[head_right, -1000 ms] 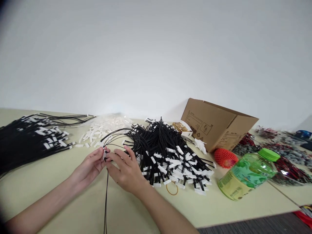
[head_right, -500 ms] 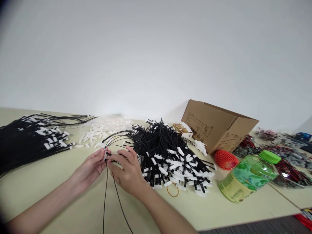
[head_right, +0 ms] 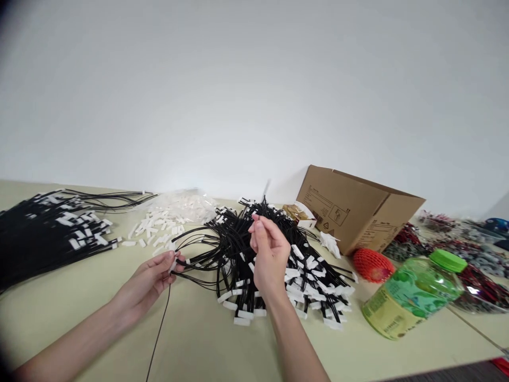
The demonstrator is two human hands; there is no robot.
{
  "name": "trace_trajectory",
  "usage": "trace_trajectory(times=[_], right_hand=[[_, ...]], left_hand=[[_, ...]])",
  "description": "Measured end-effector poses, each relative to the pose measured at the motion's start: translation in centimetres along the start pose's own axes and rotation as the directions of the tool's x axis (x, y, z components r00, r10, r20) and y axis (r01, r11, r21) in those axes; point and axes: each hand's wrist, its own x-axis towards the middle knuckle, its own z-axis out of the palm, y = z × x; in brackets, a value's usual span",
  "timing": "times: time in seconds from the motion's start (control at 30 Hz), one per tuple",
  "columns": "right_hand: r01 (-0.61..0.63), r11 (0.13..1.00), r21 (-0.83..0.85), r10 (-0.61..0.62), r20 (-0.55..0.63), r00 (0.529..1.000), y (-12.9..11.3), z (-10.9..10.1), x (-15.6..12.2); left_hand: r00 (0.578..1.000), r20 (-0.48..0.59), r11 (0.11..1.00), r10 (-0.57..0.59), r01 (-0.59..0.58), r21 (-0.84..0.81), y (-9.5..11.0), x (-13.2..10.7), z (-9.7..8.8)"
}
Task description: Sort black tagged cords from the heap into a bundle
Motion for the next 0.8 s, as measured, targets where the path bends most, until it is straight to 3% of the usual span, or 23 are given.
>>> trace_trajectory(times=[0.07, 0.1, 0.17, 0.23, 0.53, 0.8], right_hand=[[0.19, 0.958, -0.217, -0.154, 0.169, 0.973, -0.3, 0.0, -0.2], [0.29, 0.909, -0.3, -0.202, 0.292, 0.935, -0.4, 0.2, -0.5], [0.452, 0.802, -0.39, -0.232, 0.494, 0.838, -0.5, 0.8, -1.1], [0.532, 0.731, -0.427, -0.221, 0.59, 0.776, -0.5, 1.4, -1.6], [0.551, 0.705, -0.447, -0.176, 0.642, 0.746, -0.3, 1.6, -1.7], [0.535, 0.704, -0.467, -0.141, 0.647, 0.749, -0.4, 1.6, -1.7]], left_hand=[[1.0, 0.027, 0.999, 0.005, -0.006, 0.037, 0.0, -0.1, 0.0], [0.999, 0.04, 0.998, 0.008, -0.01, 0.055, 0.0, -0.1, 0.0], [0.998, 0.065, 0.996, 0.012, -0.017, 0.083, 0.1, -0.2, 0.1], [0.997, 0.079, 0.995, 0.013, -0.021, 0.095, 0.1, -0.2, 0.0], [0.991, 0.133, 0.992, 0.016, -0.032, 0.121, 0.1, -0.3, 0.0], [0.991, 0.137, 0.992, 0.006, -0.024, 0.126, 0.1, -0.3, -0.1]])
